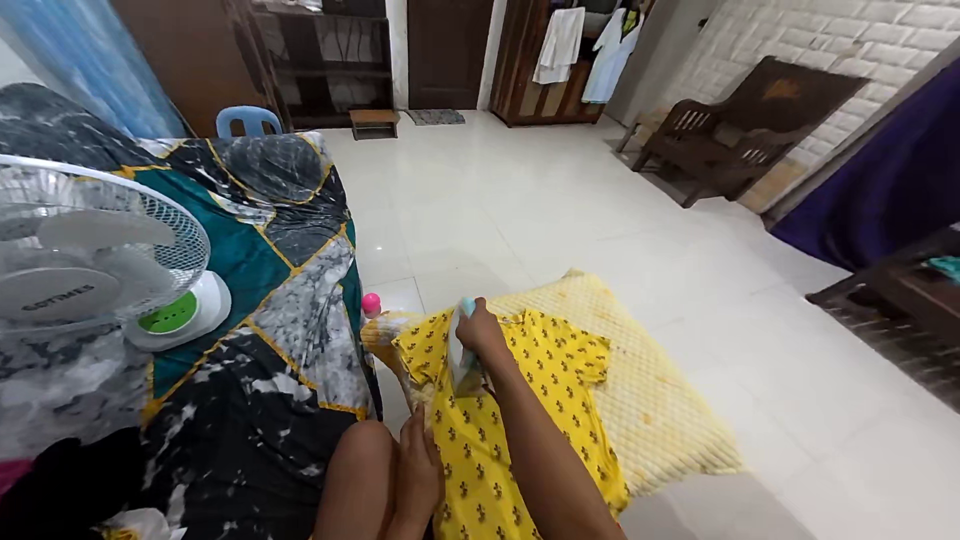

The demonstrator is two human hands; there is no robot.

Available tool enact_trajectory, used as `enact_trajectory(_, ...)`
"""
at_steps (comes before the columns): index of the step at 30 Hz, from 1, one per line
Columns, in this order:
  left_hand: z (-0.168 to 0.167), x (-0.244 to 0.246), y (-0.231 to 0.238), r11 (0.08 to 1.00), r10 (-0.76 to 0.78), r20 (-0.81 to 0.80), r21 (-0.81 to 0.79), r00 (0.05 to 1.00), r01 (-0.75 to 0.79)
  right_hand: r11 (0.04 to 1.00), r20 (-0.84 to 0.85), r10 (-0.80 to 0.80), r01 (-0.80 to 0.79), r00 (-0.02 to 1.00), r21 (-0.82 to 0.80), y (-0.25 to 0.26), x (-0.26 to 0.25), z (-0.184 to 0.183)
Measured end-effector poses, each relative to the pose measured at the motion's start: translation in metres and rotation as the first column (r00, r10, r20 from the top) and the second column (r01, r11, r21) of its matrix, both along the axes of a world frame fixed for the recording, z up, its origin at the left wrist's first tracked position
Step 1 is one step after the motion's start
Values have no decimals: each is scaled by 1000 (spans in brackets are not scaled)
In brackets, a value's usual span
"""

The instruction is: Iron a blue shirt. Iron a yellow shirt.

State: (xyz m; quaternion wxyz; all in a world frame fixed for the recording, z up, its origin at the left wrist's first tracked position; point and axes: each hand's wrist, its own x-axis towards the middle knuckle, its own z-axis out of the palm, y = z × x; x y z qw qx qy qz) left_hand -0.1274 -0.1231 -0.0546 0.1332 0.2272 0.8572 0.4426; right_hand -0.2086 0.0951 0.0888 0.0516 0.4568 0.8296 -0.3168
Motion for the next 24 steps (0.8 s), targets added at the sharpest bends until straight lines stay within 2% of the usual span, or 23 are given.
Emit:
enact_trajectory(3, 1, 1, 0, 1000, -2, -11, 18, 1000, 3, 1000, 36, 4, -4, 999, 9, -10, 19, 0)
enact_trajectory(8, 1, 1, 1, 999, -1, -30, 41, 1000, 2, 998, 55, -50, 51, 997, -22, -41, 112, 13)
enact_trajectory(12, -2, 2, 0, 998, 6, -46, 69, 999, -3, 987, 56, -155, 152, 986, 55, -27, 164, 12)
enact_trajectory(17, 5, 3, 1, 998, 20, -31, 52, 999, -18, 967, 57, -237, 230, 970, 107, 34, 152, 10)
enact_trajectory(24, 4, 4, 1, 999, 31, -42, 39, 999, -30, 976, 11, -199, 197, 980, 94, 114, 105, 8)
